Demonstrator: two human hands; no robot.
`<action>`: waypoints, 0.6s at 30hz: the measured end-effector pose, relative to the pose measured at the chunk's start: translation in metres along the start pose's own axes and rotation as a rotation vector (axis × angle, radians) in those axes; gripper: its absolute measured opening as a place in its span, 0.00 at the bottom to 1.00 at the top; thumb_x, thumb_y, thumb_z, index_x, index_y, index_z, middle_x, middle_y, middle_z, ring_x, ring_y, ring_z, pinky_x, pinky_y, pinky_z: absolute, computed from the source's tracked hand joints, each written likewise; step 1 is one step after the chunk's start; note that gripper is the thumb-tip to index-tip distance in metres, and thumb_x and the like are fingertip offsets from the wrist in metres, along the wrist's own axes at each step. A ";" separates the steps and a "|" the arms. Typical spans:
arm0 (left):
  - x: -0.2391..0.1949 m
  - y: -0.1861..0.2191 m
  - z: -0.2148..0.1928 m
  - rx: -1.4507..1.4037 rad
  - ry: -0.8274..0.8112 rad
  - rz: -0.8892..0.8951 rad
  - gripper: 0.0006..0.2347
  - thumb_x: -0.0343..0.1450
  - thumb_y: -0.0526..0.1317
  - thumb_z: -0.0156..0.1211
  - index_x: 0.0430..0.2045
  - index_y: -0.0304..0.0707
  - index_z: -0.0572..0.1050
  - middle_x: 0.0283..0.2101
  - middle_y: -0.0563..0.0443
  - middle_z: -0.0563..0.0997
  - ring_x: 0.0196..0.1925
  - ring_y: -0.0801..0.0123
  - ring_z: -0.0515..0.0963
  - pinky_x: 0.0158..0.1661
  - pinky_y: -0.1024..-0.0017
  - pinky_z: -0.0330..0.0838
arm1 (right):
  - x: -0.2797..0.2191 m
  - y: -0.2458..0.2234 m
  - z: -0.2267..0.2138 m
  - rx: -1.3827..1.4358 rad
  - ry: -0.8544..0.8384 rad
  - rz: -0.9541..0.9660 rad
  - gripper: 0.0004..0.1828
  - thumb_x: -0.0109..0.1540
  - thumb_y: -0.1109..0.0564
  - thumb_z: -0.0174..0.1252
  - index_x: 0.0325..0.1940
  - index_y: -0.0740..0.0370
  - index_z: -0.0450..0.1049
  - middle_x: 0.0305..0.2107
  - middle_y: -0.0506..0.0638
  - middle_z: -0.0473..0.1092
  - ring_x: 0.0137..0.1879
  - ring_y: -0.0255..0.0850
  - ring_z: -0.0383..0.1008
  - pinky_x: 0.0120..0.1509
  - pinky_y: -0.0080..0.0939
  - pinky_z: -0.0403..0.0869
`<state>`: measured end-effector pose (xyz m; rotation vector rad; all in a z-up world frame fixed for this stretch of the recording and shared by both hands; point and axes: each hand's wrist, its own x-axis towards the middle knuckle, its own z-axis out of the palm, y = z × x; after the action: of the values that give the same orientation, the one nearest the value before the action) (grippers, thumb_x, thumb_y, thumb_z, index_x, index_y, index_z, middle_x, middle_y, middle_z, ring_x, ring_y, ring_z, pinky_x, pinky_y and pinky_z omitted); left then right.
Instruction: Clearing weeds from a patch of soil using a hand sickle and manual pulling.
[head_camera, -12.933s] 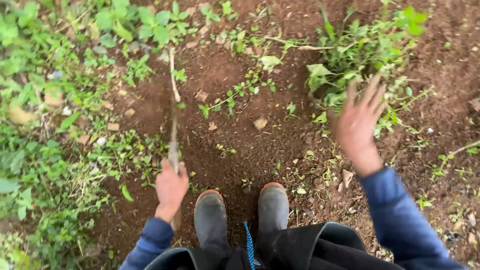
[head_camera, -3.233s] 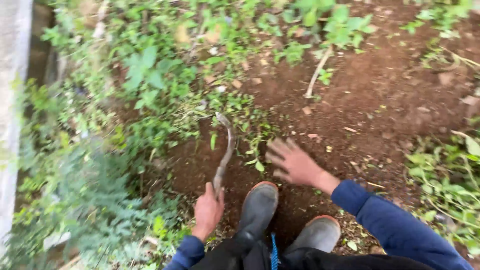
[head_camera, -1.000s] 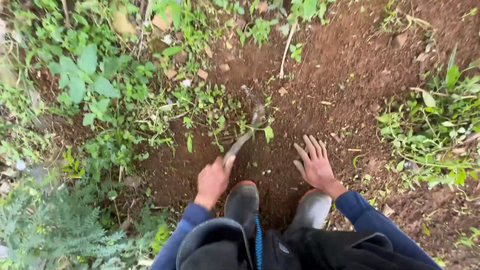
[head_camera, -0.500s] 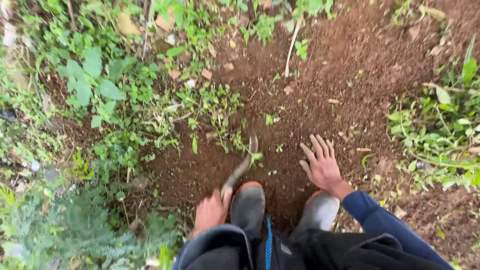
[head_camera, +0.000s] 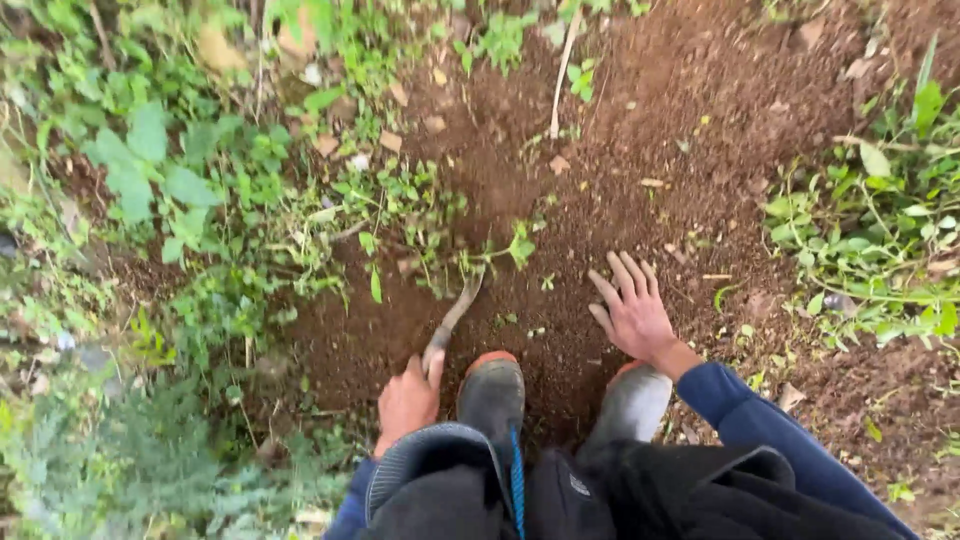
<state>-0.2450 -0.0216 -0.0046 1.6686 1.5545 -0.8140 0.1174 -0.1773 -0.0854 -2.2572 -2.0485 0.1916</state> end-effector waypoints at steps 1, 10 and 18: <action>0.011 0.019 -0.009 -0.001 0.013 0.005 0.35 0.76 0.70 0.30 0.56 0.41 0.74 0.41 0.26 0.84 0.50 0.39 0.85 0.50 0.45 0.78 | -0.002 0.001 0.002 -0.004 0.013 0.000 0.31 0.69 0.38 0.46 0.74 0.49 0.61 0.71 0.63 0.53 0.79 0.60 0.51 0.80 0.66 0.52; 0.007 0.024 -0.034 0.245 0.298 0.278 0.18 0.77 0.51 0.47 0.38 0.38 0.81 0.35 0.29 0.83 0.39 0.38 0.86 0.40 0.48 0.82 | 0.007 0.007 -0.002 -0.099 -0.367 0.093 0.33 0.71 0.30 0.30 0.77 0.40 0.54 0.76 0.56 0.47 0.84 0.51 0.40 0.86 0.59 0.38; 0.081 0.071 -0.042 -0.070 0.279 0.231 0.27 0.82 0.57 0.40 0.33 0.30 0.80 0.22 0.33 0.81 0.28 0.50 0.87 0.30 0.61 0.83 | 0.005 -0.001 -0.016 -0.140 -0.536 0.122 0.34 0.71 0.29 0.23 0.78 0.37 0.52 0.78 0.55 0.43 0.84 0.49 0.38 0.85 0.59 0.36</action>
<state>-0.1689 0.0562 -0.0430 1.9286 1.5140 -0.4164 0.1198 -0.1720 -0.0698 -2.6411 -2.2064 0.7603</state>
